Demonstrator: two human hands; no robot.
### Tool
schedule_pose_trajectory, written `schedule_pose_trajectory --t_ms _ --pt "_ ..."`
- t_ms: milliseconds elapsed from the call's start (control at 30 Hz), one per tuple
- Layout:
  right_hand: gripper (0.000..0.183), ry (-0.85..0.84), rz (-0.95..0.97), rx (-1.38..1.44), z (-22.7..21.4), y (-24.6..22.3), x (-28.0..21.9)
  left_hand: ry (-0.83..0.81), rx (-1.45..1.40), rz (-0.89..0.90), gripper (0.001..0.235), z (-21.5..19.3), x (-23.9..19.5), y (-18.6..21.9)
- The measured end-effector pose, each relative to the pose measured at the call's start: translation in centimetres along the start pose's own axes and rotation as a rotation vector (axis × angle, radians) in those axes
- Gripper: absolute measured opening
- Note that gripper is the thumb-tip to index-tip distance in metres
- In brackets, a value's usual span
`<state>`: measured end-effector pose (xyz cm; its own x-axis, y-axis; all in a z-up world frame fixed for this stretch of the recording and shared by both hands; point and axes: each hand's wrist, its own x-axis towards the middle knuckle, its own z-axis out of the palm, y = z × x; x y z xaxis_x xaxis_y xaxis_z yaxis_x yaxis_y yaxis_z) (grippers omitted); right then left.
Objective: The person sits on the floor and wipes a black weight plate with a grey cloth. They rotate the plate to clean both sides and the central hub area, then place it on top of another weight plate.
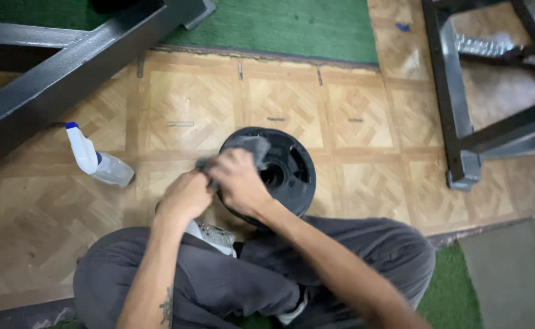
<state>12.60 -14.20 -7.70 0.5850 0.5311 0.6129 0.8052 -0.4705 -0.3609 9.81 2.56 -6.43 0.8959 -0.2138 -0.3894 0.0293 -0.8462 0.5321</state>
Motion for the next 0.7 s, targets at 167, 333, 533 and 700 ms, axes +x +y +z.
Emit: schedule_pose_trajectory --t_ms 167,333,533,700 --pt "0.033 -0.316 -0.162 -0.398 -1.8 5.7 0.7 -0.088 -0.014 -0.196 0.045 -1.9 -1.2 -2.1" --pt "0.032 -0.257 0.342 -0.335 -1.2 5.7 0.1 -0.035 -0.062 -0.165 0.048 -3.4 -1.8 -1.0" --pt "0.035 -0.388 -0.041 -0.167 -1.8 -4.8 -6.7 -0.103 -0.019 -0.189 0.048 -3.2 -0.8 -2.0" --pt "0.033 -0.548 -0.121 -0.033 -10.4 -3.8 -11.2 -0.155 -0.019 -0.149 0.051 -4.0 -2.6 -0.9"
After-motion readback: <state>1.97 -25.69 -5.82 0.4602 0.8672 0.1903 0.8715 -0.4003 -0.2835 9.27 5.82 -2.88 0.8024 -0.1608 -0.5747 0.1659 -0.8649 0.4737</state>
